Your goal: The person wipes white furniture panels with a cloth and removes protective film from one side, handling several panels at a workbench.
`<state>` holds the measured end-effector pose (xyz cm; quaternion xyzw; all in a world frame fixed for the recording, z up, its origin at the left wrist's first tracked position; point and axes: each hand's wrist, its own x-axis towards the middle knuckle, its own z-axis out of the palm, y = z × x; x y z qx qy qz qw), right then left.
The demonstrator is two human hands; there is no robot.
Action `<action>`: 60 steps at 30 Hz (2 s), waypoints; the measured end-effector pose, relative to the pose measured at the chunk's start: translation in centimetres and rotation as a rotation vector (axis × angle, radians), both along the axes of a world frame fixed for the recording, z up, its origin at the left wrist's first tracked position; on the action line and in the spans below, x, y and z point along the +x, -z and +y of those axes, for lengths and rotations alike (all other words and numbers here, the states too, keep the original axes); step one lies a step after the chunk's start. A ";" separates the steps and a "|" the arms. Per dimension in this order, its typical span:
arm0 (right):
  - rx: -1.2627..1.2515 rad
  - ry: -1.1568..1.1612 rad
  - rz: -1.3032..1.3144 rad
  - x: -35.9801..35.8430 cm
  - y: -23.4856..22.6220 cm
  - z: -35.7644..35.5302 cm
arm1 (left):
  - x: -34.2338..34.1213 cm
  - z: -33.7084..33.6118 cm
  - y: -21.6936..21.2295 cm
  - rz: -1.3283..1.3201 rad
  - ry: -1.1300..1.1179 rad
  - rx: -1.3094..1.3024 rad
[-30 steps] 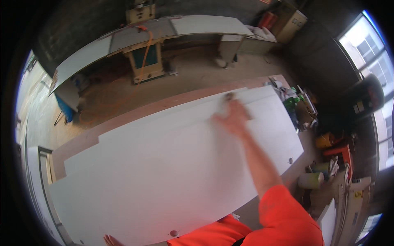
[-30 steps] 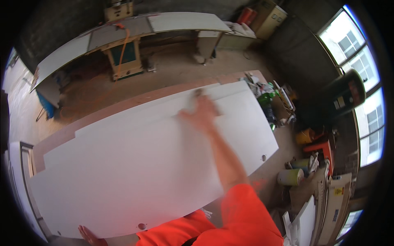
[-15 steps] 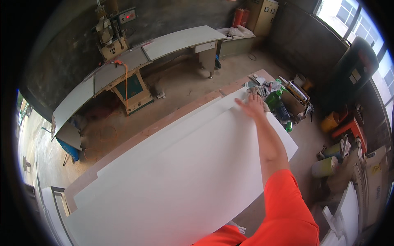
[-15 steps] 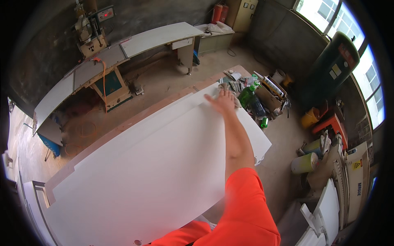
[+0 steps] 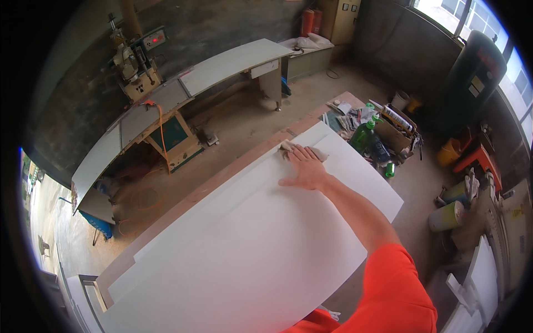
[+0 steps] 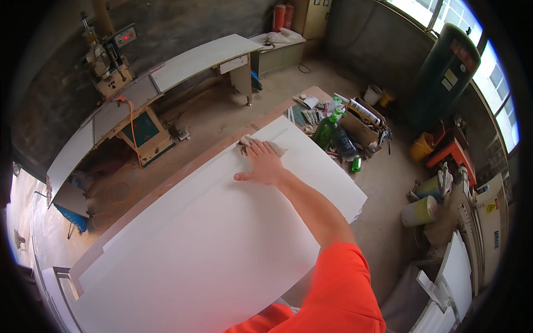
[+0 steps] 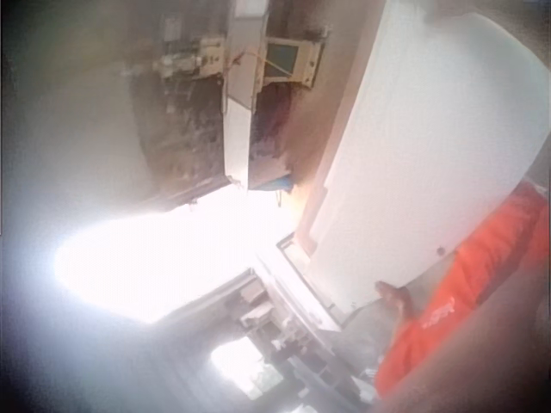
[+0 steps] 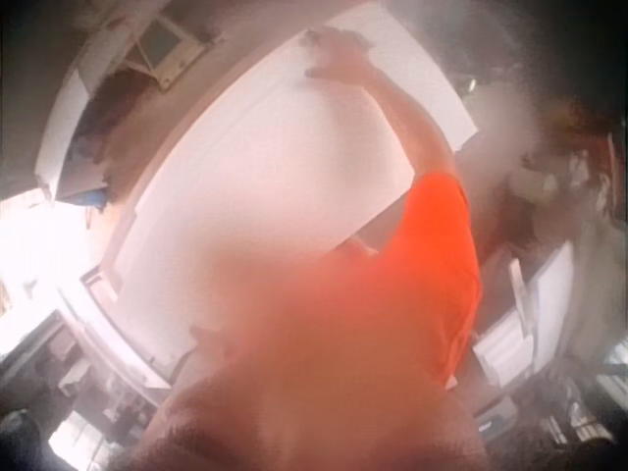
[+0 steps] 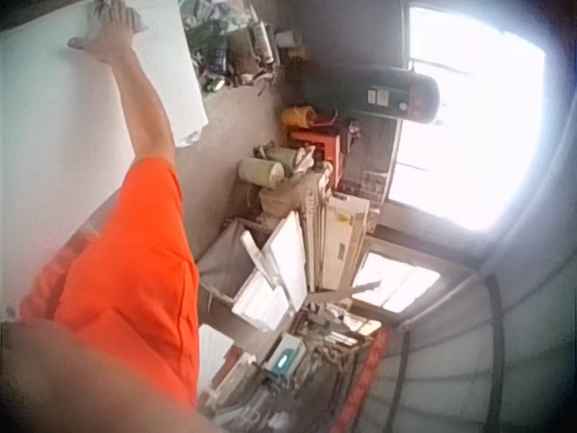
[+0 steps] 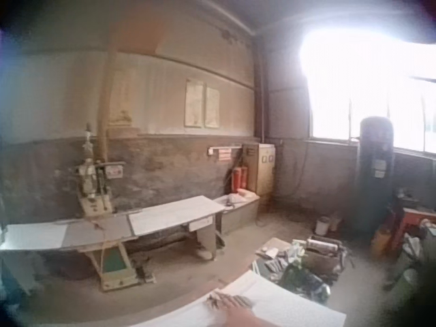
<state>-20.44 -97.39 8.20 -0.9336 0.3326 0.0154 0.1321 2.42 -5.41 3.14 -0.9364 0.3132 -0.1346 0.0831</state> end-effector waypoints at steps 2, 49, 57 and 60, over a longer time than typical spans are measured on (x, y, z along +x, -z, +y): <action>-0.132 0.255 -0.010 -2.9 1.7 -3.2 | 1.3 -1.4 -0.2 -0.002 0.039 0.000; -0.692 -0.687 -0.348 6.1 -3.3 71.0 | 1.6 10.2 -2.0 -0.013 0.331 -0.367; -0.101 -0.567 0.167 5.8 -16.7 73.0 | -0.9 13.3 -13.4 -0.052 0.432 -0.434; -0.036 -0.840 0.006 5.7 -19.8 70.2 | 0.7 14.4 -19.3 -0.009 0.483 -0.438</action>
